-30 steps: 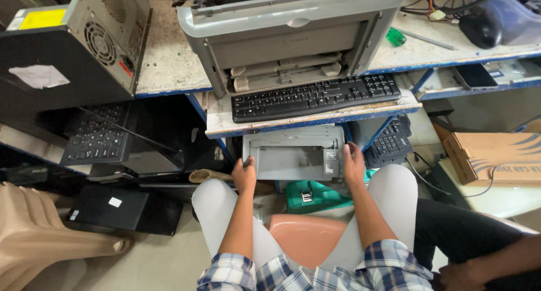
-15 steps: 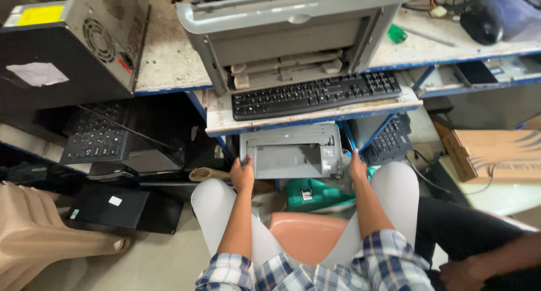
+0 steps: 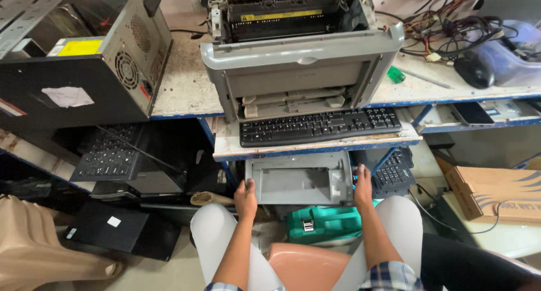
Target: The person disassembles a laser printer on a cluttered workbench. They remove the top cover, use a screwdriver to loosen screws, detach the paper tray, and manipulate internal components and wiring.
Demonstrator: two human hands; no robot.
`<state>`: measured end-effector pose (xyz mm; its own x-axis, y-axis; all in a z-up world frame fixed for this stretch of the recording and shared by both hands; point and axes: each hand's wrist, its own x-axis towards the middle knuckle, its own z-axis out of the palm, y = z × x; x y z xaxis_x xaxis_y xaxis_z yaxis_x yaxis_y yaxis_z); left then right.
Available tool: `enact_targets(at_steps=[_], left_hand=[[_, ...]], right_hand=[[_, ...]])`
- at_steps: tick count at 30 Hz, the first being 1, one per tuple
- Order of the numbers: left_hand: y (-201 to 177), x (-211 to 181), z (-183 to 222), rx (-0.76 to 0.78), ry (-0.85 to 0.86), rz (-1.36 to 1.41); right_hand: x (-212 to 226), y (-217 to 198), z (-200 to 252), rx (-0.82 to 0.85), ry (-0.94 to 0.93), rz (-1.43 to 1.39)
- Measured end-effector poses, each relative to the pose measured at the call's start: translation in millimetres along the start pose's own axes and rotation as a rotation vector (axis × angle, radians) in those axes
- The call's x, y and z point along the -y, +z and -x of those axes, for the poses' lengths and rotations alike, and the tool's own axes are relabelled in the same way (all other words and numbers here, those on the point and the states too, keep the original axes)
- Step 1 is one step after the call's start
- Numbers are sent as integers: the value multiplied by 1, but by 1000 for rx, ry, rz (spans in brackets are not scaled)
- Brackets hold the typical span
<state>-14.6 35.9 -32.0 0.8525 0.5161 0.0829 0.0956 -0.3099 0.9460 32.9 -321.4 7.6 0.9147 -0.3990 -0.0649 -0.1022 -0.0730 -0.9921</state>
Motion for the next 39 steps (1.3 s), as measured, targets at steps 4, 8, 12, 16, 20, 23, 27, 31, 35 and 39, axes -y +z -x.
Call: enact_targets(at_steps=[4, 8, 12, 16, 20, 23, 27, 31, 35, 39], left_hand=[[8, -8, -4, 44, 70, -222], [17, -17, -10, 46, -26, -308], [13, -11, -2, 77, -137, -376], [11, -10, 5, 6, -92, -213], [5, -9, 8, 91, -333, -60], [1, -10, 8, 86, -233, -134], [3, -11, 8, -23, -340, -141], [-3, -8, 0, 106, -648, 155], [-7, -7, -2, 304, -638, 421], [0, -11, -2, 212, -488, 551]], right_hand=[[5, 7, -3, 272, 236, -117], [9, 15, -1, 176, 84, -14], [6, 15, 5, 111, 14, 102], [5, 12, 12, 44, 5, 110], [9, 13, 18, 60, -28, 139], [7, 11, 22, 59, 54, 212], [8, 12, 23, -58, 193, 384], [8, 10, 22, -32, 336, 408], [3, 1, 26, 80, 353, 127], [8, -2, 19, 10, 232, -48]])
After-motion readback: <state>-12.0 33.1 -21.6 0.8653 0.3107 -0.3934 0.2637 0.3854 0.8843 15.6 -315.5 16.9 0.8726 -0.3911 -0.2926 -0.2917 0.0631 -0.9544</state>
